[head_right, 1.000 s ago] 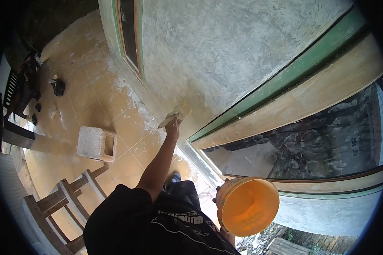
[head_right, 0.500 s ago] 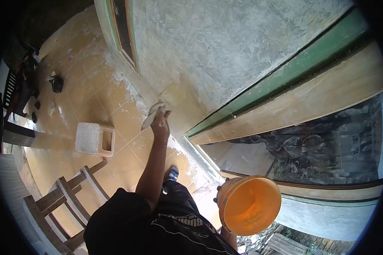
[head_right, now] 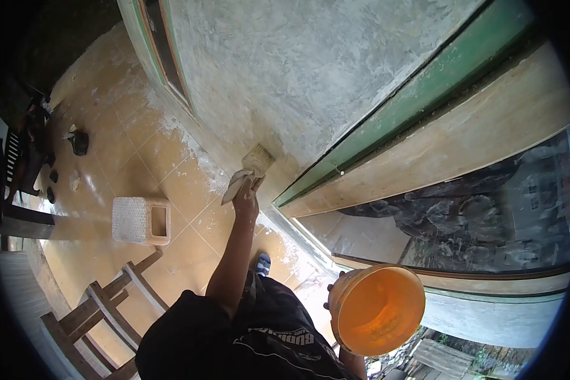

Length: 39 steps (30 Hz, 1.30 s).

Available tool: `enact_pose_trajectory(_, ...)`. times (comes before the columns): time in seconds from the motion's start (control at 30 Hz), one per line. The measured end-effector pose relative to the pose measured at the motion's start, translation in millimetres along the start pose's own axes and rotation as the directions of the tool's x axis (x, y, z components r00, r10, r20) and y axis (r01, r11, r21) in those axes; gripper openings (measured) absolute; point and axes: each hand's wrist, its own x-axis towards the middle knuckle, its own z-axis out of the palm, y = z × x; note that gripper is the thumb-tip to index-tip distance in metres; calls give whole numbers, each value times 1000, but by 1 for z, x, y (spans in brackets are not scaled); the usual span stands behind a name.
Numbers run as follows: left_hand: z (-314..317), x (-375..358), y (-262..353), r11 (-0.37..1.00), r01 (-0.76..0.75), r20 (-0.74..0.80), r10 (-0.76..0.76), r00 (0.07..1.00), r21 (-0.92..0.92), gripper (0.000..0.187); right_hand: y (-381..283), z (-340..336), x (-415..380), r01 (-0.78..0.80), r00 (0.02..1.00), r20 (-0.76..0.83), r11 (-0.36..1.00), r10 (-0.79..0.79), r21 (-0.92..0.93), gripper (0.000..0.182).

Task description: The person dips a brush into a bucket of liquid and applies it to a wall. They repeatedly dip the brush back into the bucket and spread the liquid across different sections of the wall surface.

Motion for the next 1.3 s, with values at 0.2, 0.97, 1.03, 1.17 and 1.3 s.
enact_pose_trajectory(0.2, -108, -17, -90, 989, 58, -241, -23, 970, 137, 10, -6, -3, -10, 2, 1000, -3, 1000, -2, -29, 64)
enact_pose_trajectory(0.97, -38, -73, -41, 183, -707, 677, 204, 707, 683, 11, -2, 13, -12, 92, 995, 38, 996, -91, -18, 62)
enact_pose_trajectory(1.03, 13, -68, -8, 356, -532, 544, 75, 836, 768, 14, -4, 10, -14, 96, 995, 28, 995, -95, -22, 62)
enact_pose_trajectory(1.17, 57, -57, 25, 454, -677, 610, 309, 729, 579, 18, -11, -13, -38, 113, 994, 7, 993, -112, -39, 62)
enact_pose_trajectory(1.3, 38, -73, 7, 626, -448, 419, 205, 884, 638, 16, -16, -17, -32, 94, 995, -20, 996, -94, -1, 61)
